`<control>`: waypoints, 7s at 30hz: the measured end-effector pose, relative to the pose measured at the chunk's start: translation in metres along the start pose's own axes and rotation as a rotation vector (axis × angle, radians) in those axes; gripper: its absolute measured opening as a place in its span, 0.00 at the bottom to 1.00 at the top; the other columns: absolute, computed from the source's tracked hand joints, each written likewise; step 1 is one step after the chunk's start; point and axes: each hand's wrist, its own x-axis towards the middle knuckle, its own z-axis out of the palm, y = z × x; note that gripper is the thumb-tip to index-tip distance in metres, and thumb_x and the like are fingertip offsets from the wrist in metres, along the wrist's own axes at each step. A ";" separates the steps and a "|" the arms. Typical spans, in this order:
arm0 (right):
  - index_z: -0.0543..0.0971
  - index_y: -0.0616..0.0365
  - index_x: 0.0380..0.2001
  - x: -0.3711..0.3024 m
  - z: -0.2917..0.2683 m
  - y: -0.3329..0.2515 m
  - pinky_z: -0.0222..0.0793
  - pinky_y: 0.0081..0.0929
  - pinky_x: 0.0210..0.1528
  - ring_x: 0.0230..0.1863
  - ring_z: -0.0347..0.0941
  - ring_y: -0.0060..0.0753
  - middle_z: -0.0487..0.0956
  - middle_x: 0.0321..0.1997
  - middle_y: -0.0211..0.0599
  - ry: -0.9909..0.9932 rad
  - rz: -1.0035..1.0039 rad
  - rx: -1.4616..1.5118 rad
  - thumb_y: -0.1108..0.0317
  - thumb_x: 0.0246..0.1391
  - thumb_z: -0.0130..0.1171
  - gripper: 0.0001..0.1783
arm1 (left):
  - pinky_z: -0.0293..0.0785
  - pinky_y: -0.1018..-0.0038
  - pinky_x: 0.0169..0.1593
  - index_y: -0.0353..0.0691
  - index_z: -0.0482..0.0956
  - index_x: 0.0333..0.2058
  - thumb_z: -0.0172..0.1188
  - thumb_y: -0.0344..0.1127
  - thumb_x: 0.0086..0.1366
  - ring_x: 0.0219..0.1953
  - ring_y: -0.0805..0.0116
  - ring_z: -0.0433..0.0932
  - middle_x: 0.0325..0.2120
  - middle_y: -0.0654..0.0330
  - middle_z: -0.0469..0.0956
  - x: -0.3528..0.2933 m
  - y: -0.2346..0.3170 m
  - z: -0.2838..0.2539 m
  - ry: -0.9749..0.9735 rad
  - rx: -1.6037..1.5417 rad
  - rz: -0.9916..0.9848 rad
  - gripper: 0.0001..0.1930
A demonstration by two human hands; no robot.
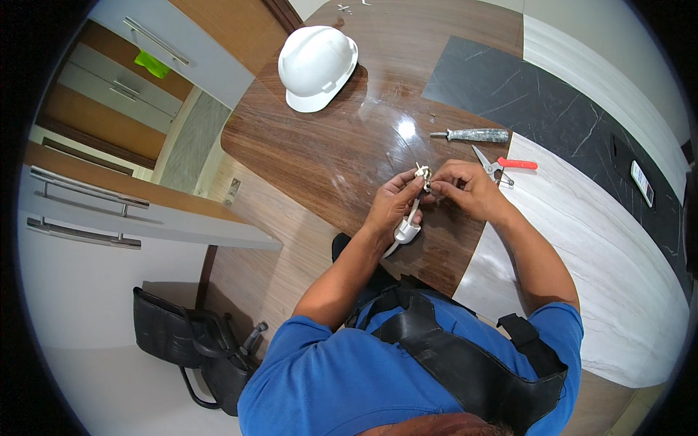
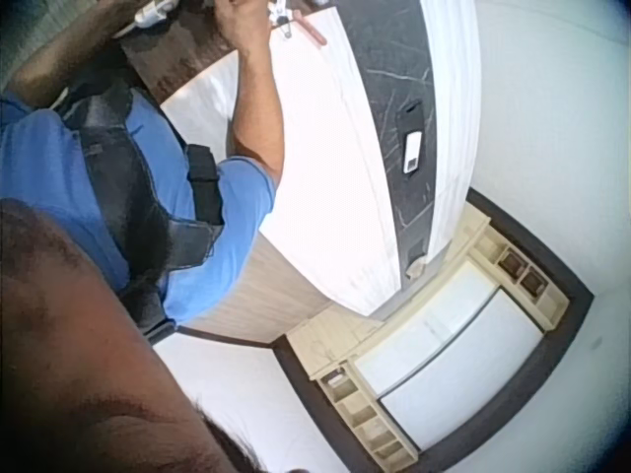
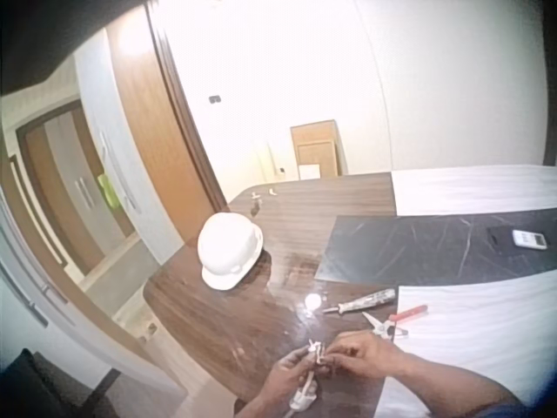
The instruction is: The person walks to a table and picks up a white electrical plug and tools. They use pliers to strip the wire insulation and a screwdriver to tighten the internal terminals of the plug. The person manipulates the wires and screws to secure the connection.
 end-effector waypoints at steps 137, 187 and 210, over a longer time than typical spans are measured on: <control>0.68 0.61 0.61 0.007 -0.044 -0.021 0.81 0.26 0.45 0.45 0.79 0.27 0.80 0.48 0.44 0.634 -0.145 0.302 0.64 0.63 0.59 0.26 | 0.79 0.79 0.26 0.41 0.73 0.48 0.53 0.45 0.72 0.36 0.73 0.80 0.37 0.59 0.79 -0.013 -0.010 -0.021 -0.203 -0.442 -0.096 0.15; 0.75 0.61 0.55 0.013 -0.048 0.003 0.82 0.22 0.38 0.39 0.80 0.23 0.80 0.40 0.37 0.612 -0.093 0.393 0.67 0.60 0.63 0.21 | 0.82 0.76 0.25 0.39 0.72 0.49 0.51 0.40 0.73 0.35 0.68 0.82 0.38 0.54 0.79 -0.011 0.000 -0.018 -0.142 -0.419 -0.236 0.13; 0.72 0.61 0.58 0.011 -0.044 -0.004 0.79 0.23 0.44 0.45 0.78 0.24 0.79 0.54 0.43 0.588 -0.129 0.384 0.70 0.61 0.60 0.23 | 0.82 0.75 0.25 0.39 0.72 0.50 0.49 0.41 0.74 0.33 0.67 0.82 0.37 0.52 0.79 -0.016 -0.004 -0.018 -0.178 -0.444 -0.250 0.14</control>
